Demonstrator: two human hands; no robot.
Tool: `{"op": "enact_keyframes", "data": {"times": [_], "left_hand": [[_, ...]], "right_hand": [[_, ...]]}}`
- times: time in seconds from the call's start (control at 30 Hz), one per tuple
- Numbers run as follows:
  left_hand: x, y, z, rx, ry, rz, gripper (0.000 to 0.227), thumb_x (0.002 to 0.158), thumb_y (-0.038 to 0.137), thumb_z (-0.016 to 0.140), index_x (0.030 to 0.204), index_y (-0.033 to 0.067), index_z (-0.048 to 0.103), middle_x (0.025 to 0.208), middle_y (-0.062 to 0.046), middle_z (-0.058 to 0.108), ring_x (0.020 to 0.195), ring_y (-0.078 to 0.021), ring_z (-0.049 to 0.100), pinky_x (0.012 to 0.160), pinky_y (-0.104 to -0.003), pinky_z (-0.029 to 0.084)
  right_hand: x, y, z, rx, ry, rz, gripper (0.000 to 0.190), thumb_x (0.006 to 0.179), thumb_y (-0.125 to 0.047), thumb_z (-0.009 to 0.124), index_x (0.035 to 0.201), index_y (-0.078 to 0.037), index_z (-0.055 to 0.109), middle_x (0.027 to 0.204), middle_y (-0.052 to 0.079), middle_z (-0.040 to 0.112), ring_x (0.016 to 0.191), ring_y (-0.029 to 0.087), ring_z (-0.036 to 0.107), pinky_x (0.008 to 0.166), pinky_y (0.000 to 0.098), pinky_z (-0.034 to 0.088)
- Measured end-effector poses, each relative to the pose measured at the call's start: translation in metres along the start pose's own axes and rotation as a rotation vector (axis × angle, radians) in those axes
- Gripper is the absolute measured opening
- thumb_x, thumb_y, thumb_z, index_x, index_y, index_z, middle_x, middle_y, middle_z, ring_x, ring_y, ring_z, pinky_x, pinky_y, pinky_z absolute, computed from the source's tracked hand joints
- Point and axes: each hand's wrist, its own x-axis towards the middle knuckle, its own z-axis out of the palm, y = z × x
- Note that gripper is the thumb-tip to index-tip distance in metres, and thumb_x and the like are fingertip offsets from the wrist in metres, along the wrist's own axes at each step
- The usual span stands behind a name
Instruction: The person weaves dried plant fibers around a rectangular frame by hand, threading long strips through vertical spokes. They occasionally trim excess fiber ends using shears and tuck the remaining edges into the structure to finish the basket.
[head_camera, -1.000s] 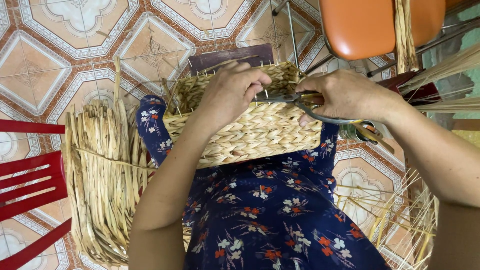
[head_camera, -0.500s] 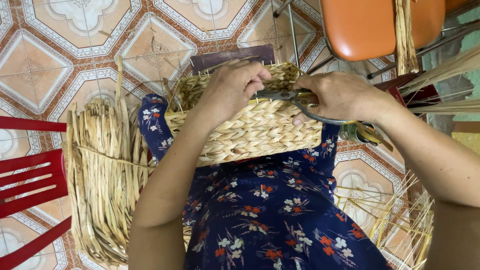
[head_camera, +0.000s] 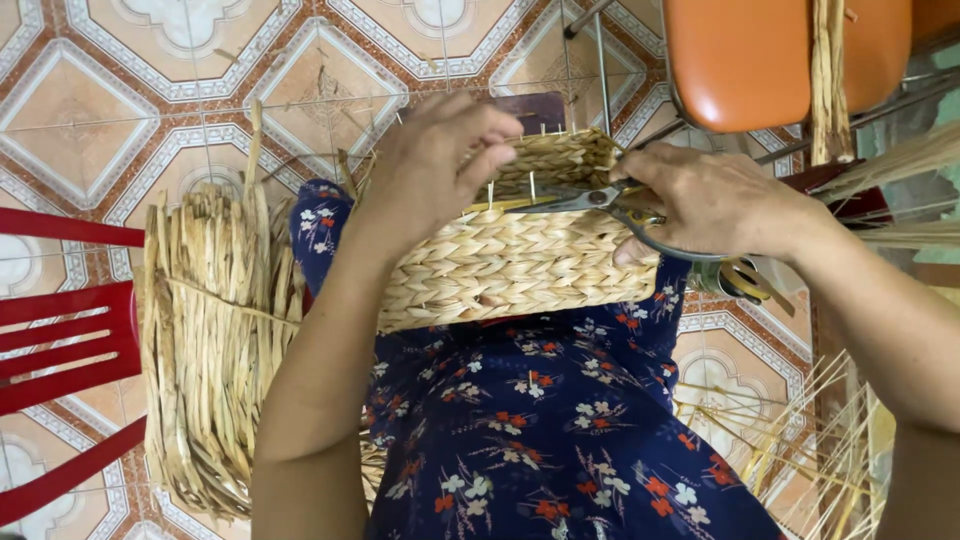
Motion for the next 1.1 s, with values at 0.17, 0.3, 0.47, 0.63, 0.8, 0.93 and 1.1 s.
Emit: {"op": "enact_keyframes", "data": {"times": [0.17,0.3,0.47,0.63,0.8,0.93,1.1], "left_hand": [[-0.002,-0.017,0.03,0.067,-0.046,0.021,0.017,0.101,0.03,0.069,0.11,0.0159,0.072,0.096,-0.002,0.069,0.101,-0.0191,0.064,0.1,-0.038,0.051],[0.002,-0.01,0.039,0.148,-0.134,-0.056,0.021,0.095,0.031,0.071,0.106,0.0138,0.076,0.093,-0.004,0.068,0.095,-0.0228,0.058,0.089,-0.041,0.049],[0.004,-0.009,0.045,0.152,-0.197,-0.099,0.019,0.093,0.031,0.073,0.093,0.0122,0.077,0.088,-0.004,0.067,0.091,-0.0224,0.055,0.085,-0.042,0.049],[0.004,-0.011,0.052,0.096,-0.169,-0.024,0.015,0.09,0.026,0.076,0.088,0.0115,0.076,0.09,-0.002,0.067,0.093,-0.0214,0.055,0.084,-0.042,0.049],[0.007,-0.019,0.047,0.19,-0.059,-0.025,0.007,0.091,0.022,0.076,0.092,0.0148,0.074,0.093,0.0,0.068,0.097,-0.0208,0.059,0.092,-0.045,0.046],[-0.007,-0.017,0.008,0.164,0.072,-0.055,0.009,0.097,0.022,0.072,0.104,0.0155,0.072,0.102,-0.003,0.069,0.104,-0.0212,0.063,0.1,-0.046,0.046],[-0.026,-0.018,-0.015,0.076,0.036,-0.128,0.02,0.1,0.03,0.069,0.113,0.0145,0.072,0.102,-0.007,0.07,0.1,-0.0249,0.064,0.094,-0.045,0.048]], "right_hand": [[0.01,-0.014,-0.011,0.008,-0.149,0.137,0.09,0.06,-0.075,0.072,0.122,-0.011,0.065,0.096,0.008,0.069,0.079,0.027,0.07,0.066,0.0445,0.058],[0.018,-0.019,-0.008,0.042,-0.251,0.177,0.086,0.059,-0.076,0.067,0.122,-0.018,0.067,0.095,0.004,0.072,0.078,0.024,0.073,0.065,0.0418,0.059],[0.017,-0.013,-0.004,0.072,-0.225,0.169,0.093,0.057,-0.077,0.071,0.125,-0.014,0.065,0.093,0.006,0.075,0.081,0.024,0.073,0.066,0.0396,0.059],[0.016,-0.016,-0.003,0.103,-0.146,0.109,0.094,0.056,-0.076,0.074,0.122,-0.01,0.065,0.097,0.008,0.074,0.083,0.025,0.072,0.065,0.0406,0.06],[0.017,0.0,0.016,0.197,-0.145,0.08,0.079,0.064,-0.071,0.069,0.12,-0.015,0.07,0.086,0.007,0.078,0.073,0.023,0.076,0.071,0.0375,0.061],[0.018,-0.01,-0.005,0.111,-0.073,0.03,0.08,0.066,-0.07,0.073,0.122,-0.014,0.069,0.091,0.008,0.077,0.08,0.023,0.075,0.074,0.0369,0.059],[0.03,-0.025,-0.024,0.057,-0.277,0.229,0.088,0.064,-0.072,0.078,0.135,-0.023,0.06,0.093,0.0,0.072,0.082,0.018,0.068,0.065,0.037,0.055]]}}
